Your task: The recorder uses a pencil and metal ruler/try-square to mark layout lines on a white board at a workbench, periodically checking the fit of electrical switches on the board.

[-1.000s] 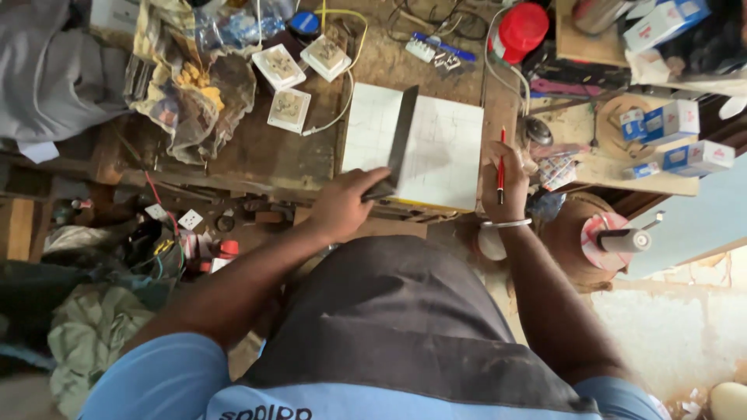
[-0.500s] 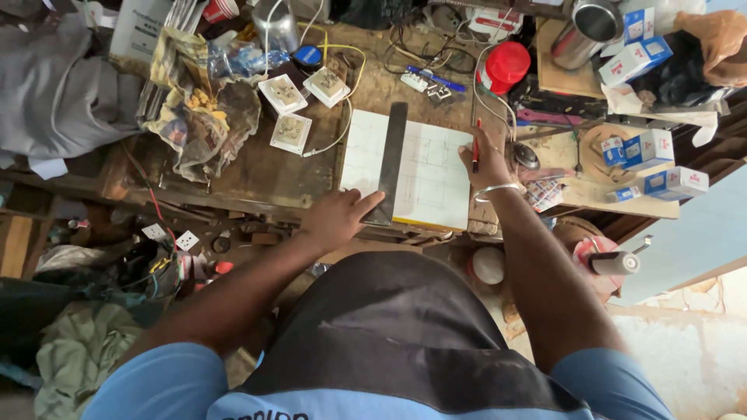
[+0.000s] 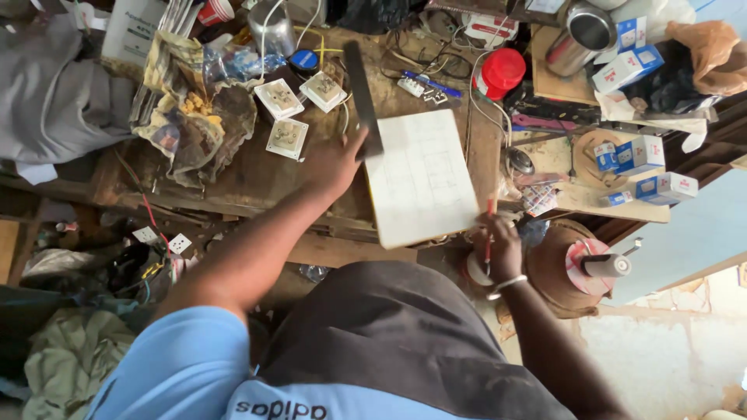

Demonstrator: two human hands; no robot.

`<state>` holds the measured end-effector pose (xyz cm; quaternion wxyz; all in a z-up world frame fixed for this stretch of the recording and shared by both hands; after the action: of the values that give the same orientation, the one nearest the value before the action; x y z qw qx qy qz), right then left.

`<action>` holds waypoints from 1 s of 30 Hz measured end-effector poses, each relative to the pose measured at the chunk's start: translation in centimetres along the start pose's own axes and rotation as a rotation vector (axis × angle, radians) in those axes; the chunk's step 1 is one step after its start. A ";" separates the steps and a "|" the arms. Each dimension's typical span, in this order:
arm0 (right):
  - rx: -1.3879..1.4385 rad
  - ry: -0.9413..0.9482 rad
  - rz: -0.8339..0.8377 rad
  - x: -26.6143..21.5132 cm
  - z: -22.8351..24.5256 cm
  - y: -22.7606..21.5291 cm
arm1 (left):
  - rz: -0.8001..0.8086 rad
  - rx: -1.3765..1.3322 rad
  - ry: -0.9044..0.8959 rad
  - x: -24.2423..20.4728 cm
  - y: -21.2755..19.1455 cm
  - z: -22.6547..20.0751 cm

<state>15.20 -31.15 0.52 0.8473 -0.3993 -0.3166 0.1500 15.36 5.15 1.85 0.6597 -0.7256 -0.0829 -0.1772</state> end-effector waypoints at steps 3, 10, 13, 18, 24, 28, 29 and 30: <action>0.163 0.366 0.204 -3.1 -2.8 3.0 | 0.016 -0.161 -0.210 2.8 -2.1 0.5; 0.207 -0.077 0.227 -1.0 4.3 0.8 | 0.031 -0.314 -0.053 -1.5 -4.6 -2.7; 0.172 0.061 0.198 1.2 1.0 0.7 | 0.110 -0.305 -0.016 -4.6 -5.3 -3.9; 0.080 -0.021 0.175 8.6 -1.0 1.5 | 0.153 -0.278 0.056 -8.0 -5.5 -5.1; 0.042 0.238 0.361 16.7 -4.1 5.3 | 0.230 -0.187 0.003 -8.6 -4.5 -4.5; -0.012 0.287 0.442 17.8 -4.4 6.8 | 0.251 -0.155 0.017 -8.2 -3.8 -3.7; -0.021 0.390 0.493 17.3 -4.9 6.9 | 0.218 -0.132 0.050 -8.1 -3.5 -3.7; -0.022 0.387 0.497 17.0 -4.6 6.6 | 0.218 -0.133 0.044 -7.9 -3.3 -3.2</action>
<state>31.04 -21.03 0.25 0.8248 -0.4949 -0.0436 0.2702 6.38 3.26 2.20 0.6270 -0.7685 0.0231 -0.1256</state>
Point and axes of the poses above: each hand's wrist, its own x-axis towards the middle knuckle, its own y-axis out of the palm, z = x × y, the point moved 8 cm from there along x, towards the middle knuckle, and after that the axes turned 6 degrees about z, right-handed, at the moved point
